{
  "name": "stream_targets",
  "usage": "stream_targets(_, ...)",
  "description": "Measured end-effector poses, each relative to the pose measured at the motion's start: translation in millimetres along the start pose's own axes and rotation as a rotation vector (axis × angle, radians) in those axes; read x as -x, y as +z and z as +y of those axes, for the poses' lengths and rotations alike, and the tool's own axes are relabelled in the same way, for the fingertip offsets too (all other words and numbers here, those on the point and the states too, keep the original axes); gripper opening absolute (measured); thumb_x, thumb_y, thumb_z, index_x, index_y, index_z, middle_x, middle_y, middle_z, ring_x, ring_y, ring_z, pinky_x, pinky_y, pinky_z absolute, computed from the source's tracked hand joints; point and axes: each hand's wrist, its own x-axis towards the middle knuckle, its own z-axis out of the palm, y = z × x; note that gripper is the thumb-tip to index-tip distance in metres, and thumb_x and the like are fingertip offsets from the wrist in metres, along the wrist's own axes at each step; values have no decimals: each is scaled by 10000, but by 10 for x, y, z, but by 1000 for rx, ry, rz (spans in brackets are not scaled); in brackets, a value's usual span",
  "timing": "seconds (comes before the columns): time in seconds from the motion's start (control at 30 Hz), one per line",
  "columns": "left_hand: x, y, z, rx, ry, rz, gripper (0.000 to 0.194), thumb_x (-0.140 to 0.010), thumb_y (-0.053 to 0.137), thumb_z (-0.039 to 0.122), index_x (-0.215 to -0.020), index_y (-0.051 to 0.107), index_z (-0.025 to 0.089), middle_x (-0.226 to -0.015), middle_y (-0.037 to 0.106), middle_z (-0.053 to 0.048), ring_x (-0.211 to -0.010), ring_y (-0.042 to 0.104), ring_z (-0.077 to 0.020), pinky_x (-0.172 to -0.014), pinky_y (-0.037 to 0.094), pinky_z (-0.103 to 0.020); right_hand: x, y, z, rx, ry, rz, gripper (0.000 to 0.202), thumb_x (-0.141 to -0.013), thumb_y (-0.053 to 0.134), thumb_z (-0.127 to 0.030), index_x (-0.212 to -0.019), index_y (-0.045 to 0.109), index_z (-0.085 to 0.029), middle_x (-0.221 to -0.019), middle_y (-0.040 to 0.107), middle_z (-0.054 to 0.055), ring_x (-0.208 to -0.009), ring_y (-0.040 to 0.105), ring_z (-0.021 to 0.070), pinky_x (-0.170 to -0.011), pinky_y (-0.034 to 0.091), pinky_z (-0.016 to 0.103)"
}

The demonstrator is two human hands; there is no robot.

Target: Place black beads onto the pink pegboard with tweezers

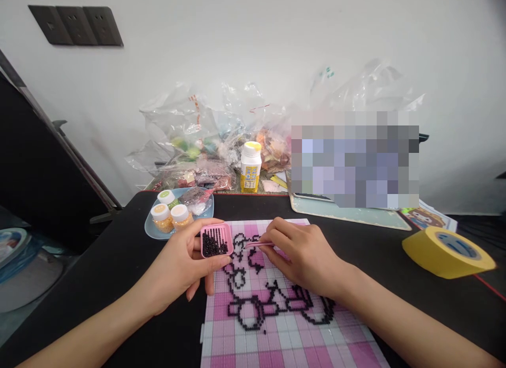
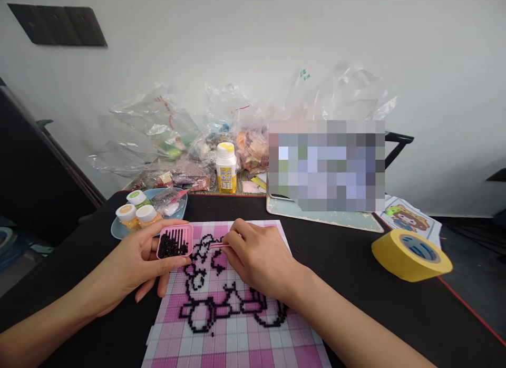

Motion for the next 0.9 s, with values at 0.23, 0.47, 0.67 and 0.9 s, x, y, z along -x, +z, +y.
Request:
stream_targets(0.23,-30,-6,-18,4,-11,0,578,-782,790,306,-1271,502,201,-590,672,77,-268,378,-20,-266,259,-111,14,37,-19,9,-8,1,319,-1048,429,-259,-856,663,-158,-781,649,25,-587,574,126,-478,310,270)
stream_targets(0.47,-6,0,0,2,-25,14,583,-779,793,320,-1274,508,205,-608,665,74,-273,390,-30,-276,251,-134,11,28,-16,19,5,5,310,-1047,430,-251,-854,654,-161,-787,653,23,-594,574,114,-484,305,263)
stream_targets(0.67,11,-5,16,-3,-27,7,566,-790,787,300,-1273,507,203,-606,667,74,-279,389,-22,-280,262,-121,23,32,-17,17,8,-5,303,-1045,429,-250,-853,648,-165,-791,653,23,-594,575,113,-484,291,261)
stream_targets(0.9,-1,0,24,7,-26,-13,584,-793,782,300,-1286,487,197,-584,661,82,-293,429,-40,-268,288,-115,24,37,-15,13,2,-8,295,-1047,436,-252,-869,653,-161,-796,656,26,-596,576,117,-489,292,264)
